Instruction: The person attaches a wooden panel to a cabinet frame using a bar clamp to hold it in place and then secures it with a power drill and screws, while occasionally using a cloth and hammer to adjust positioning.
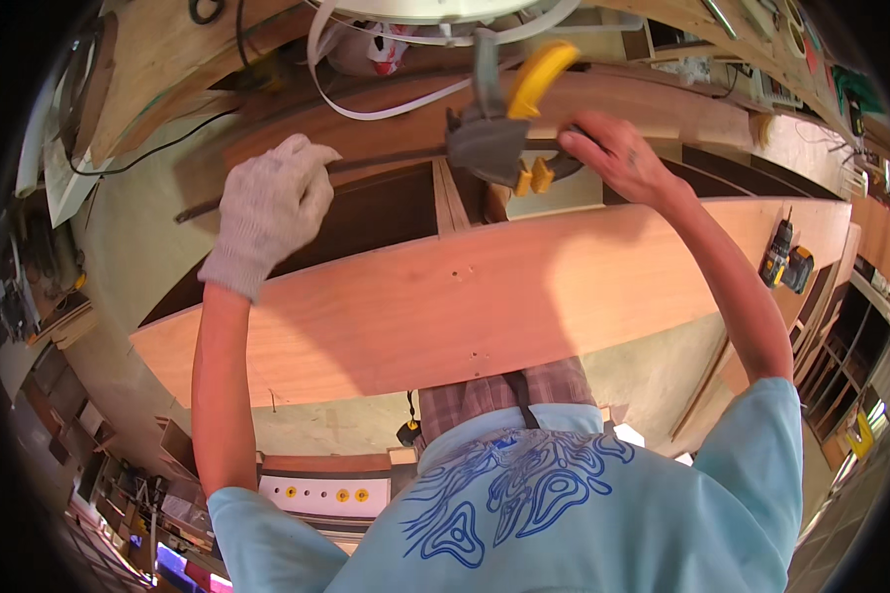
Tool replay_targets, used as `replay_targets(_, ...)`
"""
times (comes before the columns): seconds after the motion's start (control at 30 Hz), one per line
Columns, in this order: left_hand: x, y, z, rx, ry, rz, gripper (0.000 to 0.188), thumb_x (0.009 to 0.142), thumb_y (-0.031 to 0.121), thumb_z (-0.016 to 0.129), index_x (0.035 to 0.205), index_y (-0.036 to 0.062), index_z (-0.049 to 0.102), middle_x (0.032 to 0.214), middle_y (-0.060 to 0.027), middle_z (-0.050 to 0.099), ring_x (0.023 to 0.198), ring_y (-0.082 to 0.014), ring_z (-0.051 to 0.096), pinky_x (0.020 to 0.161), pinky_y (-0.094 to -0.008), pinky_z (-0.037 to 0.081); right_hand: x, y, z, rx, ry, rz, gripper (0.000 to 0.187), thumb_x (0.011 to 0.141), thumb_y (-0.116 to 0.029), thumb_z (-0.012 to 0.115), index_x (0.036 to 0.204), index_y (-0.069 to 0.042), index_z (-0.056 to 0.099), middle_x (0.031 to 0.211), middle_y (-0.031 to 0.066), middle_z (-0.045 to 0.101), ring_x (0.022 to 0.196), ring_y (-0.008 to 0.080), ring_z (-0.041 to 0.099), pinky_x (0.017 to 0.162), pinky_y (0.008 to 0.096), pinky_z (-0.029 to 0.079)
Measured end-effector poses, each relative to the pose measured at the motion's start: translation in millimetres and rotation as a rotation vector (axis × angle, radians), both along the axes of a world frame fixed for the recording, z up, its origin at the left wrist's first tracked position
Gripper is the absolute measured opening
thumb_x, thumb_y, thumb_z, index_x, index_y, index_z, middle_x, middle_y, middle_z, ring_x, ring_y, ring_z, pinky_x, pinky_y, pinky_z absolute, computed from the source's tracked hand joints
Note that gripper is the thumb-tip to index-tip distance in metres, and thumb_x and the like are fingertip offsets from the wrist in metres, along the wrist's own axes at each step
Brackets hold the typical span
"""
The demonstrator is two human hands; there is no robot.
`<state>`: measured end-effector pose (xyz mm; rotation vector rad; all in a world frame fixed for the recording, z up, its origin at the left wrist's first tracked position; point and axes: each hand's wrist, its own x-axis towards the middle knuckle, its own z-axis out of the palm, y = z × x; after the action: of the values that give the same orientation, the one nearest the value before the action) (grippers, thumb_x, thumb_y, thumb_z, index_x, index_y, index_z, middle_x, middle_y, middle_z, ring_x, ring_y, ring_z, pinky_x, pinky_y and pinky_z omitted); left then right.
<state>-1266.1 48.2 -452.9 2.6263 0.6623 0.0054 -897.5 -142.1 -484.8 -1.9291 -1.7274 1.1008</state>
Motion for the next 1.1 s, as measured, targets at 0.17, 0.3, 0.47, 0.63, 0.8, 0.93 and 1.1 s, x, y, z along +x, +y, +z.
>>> replay_targets(0.17,-30,24,-60,0.023,0.183,0.144,0.017,0.093,0.016,0.058,0.103,0.0099,0.070,0.096,-0.0113,0.068,0.095,-0.0310,0.068,0.086,-0.0449,0.053,-32,32,-69,-0.199,0.155,0.063,0.040,0.108,-0.038,0.052,0.112,0.001,0.064,0.090,0.0177,0.066,0.087,0.0298,0.064,0.079,0.0400,0.049)
replay_targets(0.3,-62,21,-83,-0.155,0.205,0.219,0.026,0.094,0.018,0.058,0.114,0.0051,0.068,0.099,-0.0143,0.069,0.098,-0.0339,0.067,0.087,-0.0453,0.052,-69,37,-88,-0.201,0.266,0.020,0.041,0.107,-0.037,0.052,0.111,0.002,0.063,0.094,0.0191,0.068,0.089,0.0309,0.064,0.082,0.0404,0.050)
replay_targets(0.47,26,2,-41,-0.692,0.510,0.414,0.055,0.094,0.036,0.062,0.137,0.0023,0.059,0.102,-0.0143,0.069,0.086,-0.0206,0.070,0.079,-0.0349,0.053,-91,39,-95,0.001,0.324,0.020,0.040,0.108,-0.035,0.051,0.107,0.003,0.063,0.092,0.0167,0.065,0.085,0.0294,0.061,0.083,0.0383,0.049)
replay_targets(0.63,14,14,-48,-0.856,0.291,0.489,0.056,0.097,0.039,0.061,0.139,0.0032,0.058,0.107,-0.0109,0.069,0.082,-0.0174,0.069,0.075,-0.0294,0.052,-80,48,-78,-0.084,0.351,-0.015,0.036,0.107,-0.033,0.052,0.108,0.002,0.063,0.092,0.0177,0.065,0.087,0.0315,0.062,0.081,0.0400,0.050)
replay_targets(0.8,-4,14,-75,-0.953,0.001,0.427,0.059,0.098,0.050,0.061,0.137,0.0045,0.060,0.108,-0.0116,0.071,0.087,-0.0221,0.070,0.078,-0.0354,0.053,-82,44,-67,-0.086,0.345,-0.038,0.030,0.104,-0.028,0.058,0.106,0.001,0.064,0.095,0.0208,0.067,0.086,0.0385,0.065,0.078,0.0431,0.051)
replay_targets(0.93,44,-13,-44,-0.426,0.270,0.522,0.072,0.090,0.068,0.064,0.120,0.0029,0.064,0.101,-0.0211,0.071,0.101,-0.0369,0.068,0.087,-0.0450,0.052,-115,27,-63,0.086,0.215,-0.146,0.028,0.103,-0.024,0.061,0.105,0.004,0.061,0.093,0.0213,0.065,0.085,0.0402,0.065,0.073,0.0462,0.051)
replay_targets(1.1,55,-21,-53,-0.434,0.080,0.823,0.081,0.081,0.080,0.065,0.109,0.0041,0.067,0.090,-0.0154,0.072,0.088,-0.0342,0.072,0.080,-0.0461,0.054,-142,38,-53,0.295,0.092,-0.077,0.031,0.100,-0.027,0.066,0.102,0.004,0.061,0.091,0.0210,0.064,0.081,0.0406,0.066,0.070,0.0461,0.053)
